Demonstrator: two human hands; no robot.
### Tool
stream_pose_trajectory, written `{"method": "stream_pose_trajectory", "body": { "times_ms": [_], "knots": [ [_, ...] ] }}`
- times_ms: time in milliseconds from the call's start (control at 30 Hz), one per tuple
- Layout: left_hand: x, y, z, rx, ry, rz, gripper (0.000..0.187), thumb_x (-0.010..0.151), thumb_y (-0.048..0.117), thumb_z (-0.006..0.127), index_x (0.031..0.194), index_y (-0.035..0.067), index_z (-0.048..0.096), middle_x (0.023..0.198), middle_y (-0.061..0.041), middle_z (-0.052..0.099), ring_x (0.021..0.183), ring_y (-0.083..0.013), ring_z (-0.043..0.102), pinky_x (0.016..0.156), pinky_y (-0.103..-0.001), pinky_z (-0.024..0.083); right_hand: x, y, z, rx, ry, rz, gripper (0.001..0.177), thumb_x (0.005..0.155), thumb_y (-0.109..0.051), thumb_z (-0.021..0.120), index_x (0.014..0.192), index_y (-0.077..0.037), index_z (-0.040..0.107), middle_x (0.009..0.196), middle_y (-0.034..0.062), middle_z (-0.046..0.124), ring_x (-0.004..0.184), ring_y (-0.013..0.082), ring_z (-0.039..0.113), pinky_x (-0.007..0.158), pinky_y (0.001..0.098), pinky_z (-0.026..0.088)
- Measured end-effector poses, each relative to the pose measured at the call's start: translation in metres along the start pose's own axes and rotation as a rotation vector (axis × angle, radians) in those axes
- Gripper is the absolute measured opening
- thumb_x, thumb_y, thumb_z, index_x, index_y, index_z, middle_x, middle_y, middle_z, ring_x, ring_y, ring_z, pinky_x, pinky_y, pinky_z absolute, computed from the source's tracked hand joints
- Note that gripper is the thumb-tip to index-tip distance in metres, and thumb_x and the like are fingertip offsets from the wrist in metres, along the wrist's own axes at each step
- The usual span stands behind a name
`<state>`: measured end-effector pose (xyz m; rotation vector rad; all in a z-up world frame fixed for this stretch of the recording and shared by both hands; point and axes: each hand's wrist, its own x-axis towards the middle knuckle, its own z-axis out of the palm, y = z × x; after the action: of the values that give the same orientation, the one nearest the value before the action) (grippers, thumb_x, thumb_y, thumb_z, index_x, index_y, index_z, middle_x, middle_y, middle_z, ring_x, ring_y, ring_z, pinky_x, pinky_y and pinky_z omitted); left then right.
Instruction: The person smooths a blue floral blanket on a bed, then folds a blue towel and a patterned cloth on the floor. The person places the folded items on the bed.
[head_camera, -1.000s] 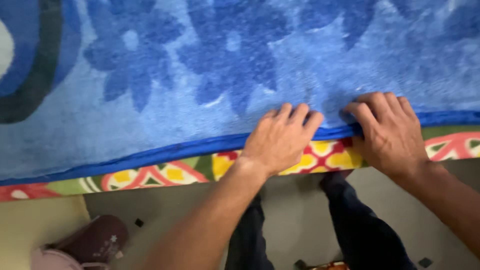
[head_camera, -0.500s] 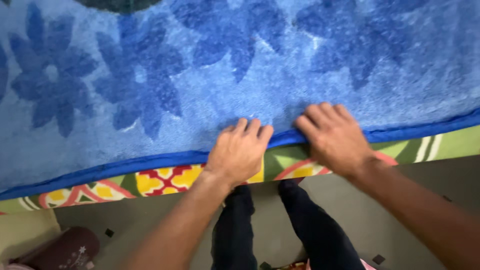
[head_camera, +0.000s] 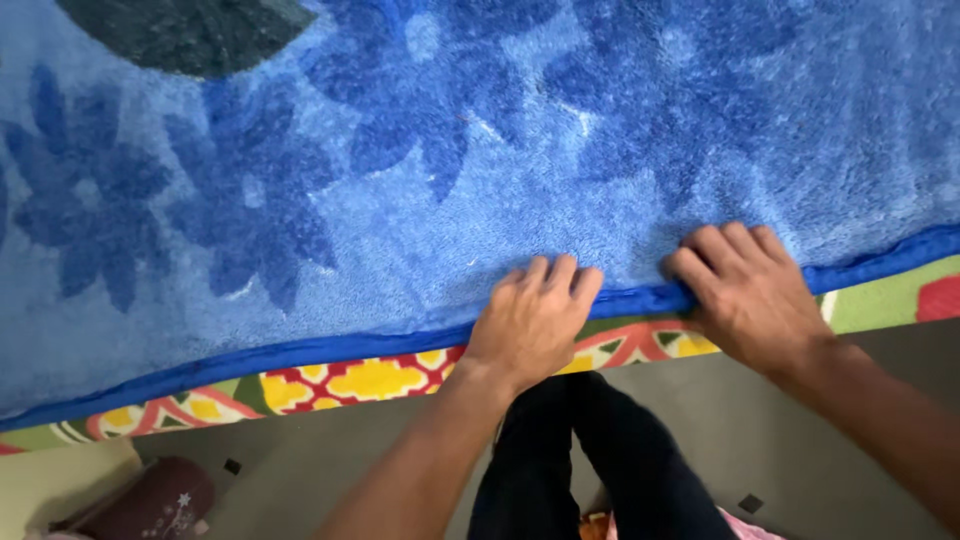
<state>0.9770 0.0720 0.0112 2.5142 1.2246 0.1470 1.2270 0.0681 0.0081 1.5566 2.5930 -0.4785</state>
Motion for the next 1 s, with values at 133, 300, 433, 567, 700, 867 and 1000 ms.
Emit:
{"method": "stream_pose_trajectory", "body": {
  "times_ms": [133, 300, 433, 567, 700, 867, 1000],
  "knots": [
    [0.031, 0.011, 0.012, -0.011, 0.039, 0.109, 0.027, 0.082, 0.014, 0.065, 0.107, 0.01, 0.057, 0.096, -0.008, 0.06, 0.09, -0.0277, 0.068, 0.069, -0.04, 0.058, -0.02, 0.025, -0.004, -0.023, 0.038, 0.081, 0.052, 0.059, -0.026, 0.084, 0.107, -0.015, 0.068, 0.105, 0.0056, 0.062, 0.104, 0.0289, 0.059, 0.091, 0.0442, 0.045],
    [0.075, 0.05, 0.039, -0.054, 0.064, 0.158, 0.023, 0.084, 0.016, 0.064, 0.105, 0.01, 0.056, 0.098, -0.008, 0.06, 0.088, -0.0271, 0.069, 0.067, -0.039, 0.058, -0.038, 0.057, 0.006, -0.073, 0.079, 0.144, 0.049, 0.063, -0.019, 0.08, 0.11, -0.017, 0.068, 0.112, 0.0031, 0.064, 0.11, 0.0271, 0.06, 0.095, 0.042, 0.046],
    [0.104, 0.079, 0.06, -0.109, 0.033, 0.177, 0.022, 0.09, 0.023, 0.064, 0.104, 0.008, 0.057, 0.096, -0.009, 0.062, 0.088, -0.0279, 0.069, 0.066, -0.04, 0.058, -0.052, 0.083, 0.009, -0.009, 0.083, 0.139, 0.052, 0.061, -0.015, 0.078, 0.112, -0.014, 0.067, 0.112, 0.0049, 0.064, 0.109, 0.0282, 0.059, 0.094, 0.0426, 0.046],
    [0.12, 0.1, 0.067, -0.096, -0.054, 0.167, 0.027, 0.082, 0.017, 0.064, 0.107, 0.007, 0.06, 0.096, -0.01, 0.066, 0.087, -0.0294, 0.071, 0.064, -0.043, 0.059, -0.063, 0.104, 0.008, 0.079, 0.019, 0.062, 0.048, 0.062, -0.015, 0.077, 0.108, -0.01, 0.065, 0.104, 0.0083, 0.061, 0.104, 0.0306, 0.059, 0.091, 0.0438, 0.047],
    [0.128, 0.11, 0.052, -0.086, -0.153, 0.11, 0.026, 0.08, 0.013, 0.063, 0.105, 0.008, 0.06, 0.096, -0.011, 0.067, 0.089, -0.031, 0.071, 0.064, -0.045, 0.058, -0.072, 0.14, -0.007, 0.057, 0.1, 0.029, 0.047, 0.066, -0.012, 0.075, 0.112, -0.012, 0.066, 0.106, 0.007, 0.063, 0.103, 0.0293, 0.059, 0.088, 0.0434, 0.046],
    [0.166, 0.151, 0.059, -0.06, -0.073, 0.118, 0.027, 0.08, 0.011, 0.064, 0.106, 0.008, 0.06, 0.097, -0.012, 0.068, 0.092, -0.0307, 0.071, 0.061, -0.043, 0.058, -0.109, 0.214, -0.036, -0.228, 0.06, 0.251, 0.047, 0.064, -0.019, 0.077, 0.111, -0.019, 0.068, 0.105, 0.0014, 0.063, 0.107, 0.0239, 0.061, 0.096, 0.0399, 0.047],
    [0.206, 0.195, 0.085, -0.064, -0.006, 0.111, 0.02, 0.087, 0.011, 0.065, 0.106, 0.008, 0.059, 0.097, -0.013, 0.069, 0.089, -0.0307, 0.073, 0.066, -0.043, 0.06, -0.131, 0.258, -0.046, -0.324, -0.055, 0.253, 0.04, 0.07, -0.024, 0.081, 0.108, -0.021, 0.069, 0.104, -0.0026, 0.063, 0.108, 0.0197, 0.062, 0.098, 0.0368, 0.048]
  ]
}}
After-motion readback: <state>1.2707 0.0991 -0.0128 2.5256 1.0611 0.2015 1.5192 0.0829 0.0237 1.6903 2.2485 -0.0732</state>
